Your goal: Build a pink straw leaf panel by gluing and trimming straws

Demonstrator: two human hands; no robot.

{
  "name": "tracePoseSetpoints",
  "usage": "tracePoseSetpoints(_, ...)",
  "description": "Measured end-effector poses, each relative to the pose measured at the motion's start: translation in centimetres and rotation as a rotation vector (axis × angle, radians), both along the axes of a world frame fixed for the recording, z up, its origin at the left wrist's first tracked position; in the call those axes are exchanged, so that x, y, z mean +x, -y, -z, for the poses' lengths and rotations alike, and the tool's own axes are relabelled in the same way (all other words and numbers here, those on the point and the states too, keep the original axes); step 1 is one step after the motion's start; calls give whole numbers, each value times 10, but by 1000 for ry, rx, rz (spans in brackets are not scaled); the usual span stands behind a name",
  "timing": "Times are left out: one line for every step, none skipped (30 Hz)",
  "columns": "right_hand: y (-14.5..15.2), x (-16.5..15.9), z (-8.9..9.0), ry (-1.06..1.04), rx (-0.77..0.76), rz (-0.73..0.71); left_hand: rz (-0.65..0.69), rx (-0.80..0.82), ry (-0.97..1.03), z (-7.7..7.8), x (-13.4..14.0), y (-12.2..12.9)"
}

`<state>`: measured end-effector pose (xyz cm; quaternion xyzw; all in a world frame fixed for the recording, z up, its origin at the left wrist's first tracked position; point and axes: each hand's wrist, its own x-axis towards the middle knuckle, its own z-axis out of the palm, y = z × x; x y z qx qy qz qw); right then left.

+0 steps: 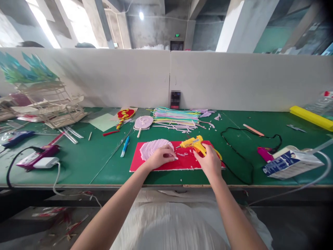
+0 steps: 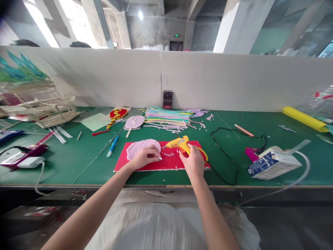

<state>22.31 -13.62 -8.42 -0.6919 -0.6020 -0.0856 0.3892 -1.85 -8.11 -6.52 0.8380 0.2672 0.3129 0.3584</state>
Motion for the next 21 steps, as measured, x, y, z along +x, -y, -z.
tracePoseSetpoints(5, -1, 1, 5, 8, -15, -9, -34, 46, 2, -1, -3)
tracePoseSetpoints(9, -2, 3, 9, 18, -28, -17, -61, 80, 3, -3, -6)
tracePoseSetpoints(14, -3, 4, 11, 31, -38, -26, -83, 107, 3, -4, -8)
tracePoseSetpoints(17, -4, 6, 13, 44, -46, -35, -103, 123, 4, -4, -10)
tracePoseSetpoints(20, -6, 7, 13, 58, -51, -42, -122, 131, 4, -5, -12)
tracePoseSetpoints(23, -8, 9, 12, 69, -56, -48, -140, 130, 3, -5, -14)
tracePoseSetpoints(24, -10, 10, 12, 77, -60, -53, -158, 121, 3, -6, -15)
tracePoseSetpoints(26, -12, 10, 12, 81, -62, -58, -176, 108, 2, -6, -15)
tracePoseSetpoints(26, -14, 11, 12, 83, -59, -63, -193, 97, 2, -6, -15)
tracePoseSetpoints(26, -16, 11, 14, 83, -57, -67, -207, 90, 1, -6, -14)
tracePoseSetpoints(26, -18, 11, 15, 81, -55, -70, -219, 89, 0, -6, -14)
tracePoseSetpoints(26, -20, 11, 16, 79, -54, -74, -233, 91, -1, -6, -13)
tracePoseSetpoints(25, -22, 10, 15, 76, -52, -78, -250, 91, -3, -6, -12)
tracePoseSetpoints(25, -23, 10, 13, 72, -51, -85, -268, 87, -4, -6, -12)
tracePoseSetpoints(24, -24, 9, 10, 67, -52, -93, -285, 77, -5, -6, -11)
tracePoseSetpoints(23, -26, 9, 5, 62, -54, -100, -301, 63, -7, -6, -11)
tracePoseSetpoints(23, -27, 8, 2, 57, -56, -107, -313, 49, -8, -5, -10)
tracePoseSetpoints(22, -28, 8, 2, 53, -60, -112, -320, 39, -9, -5, -10)
tracePoseSetpoints(22, -28, 8, 4, 53, -63, -116, -324, 33, -10, -5, -10)
tracePoseSetpoints(22, -29, 8, 8, 55, -63, -119, -325, 31, -10, -4, -9)
tracePoseSetpoints(22, -29, 8, 15, 61, -61, -119, -325, 33, -11, -4, -9)
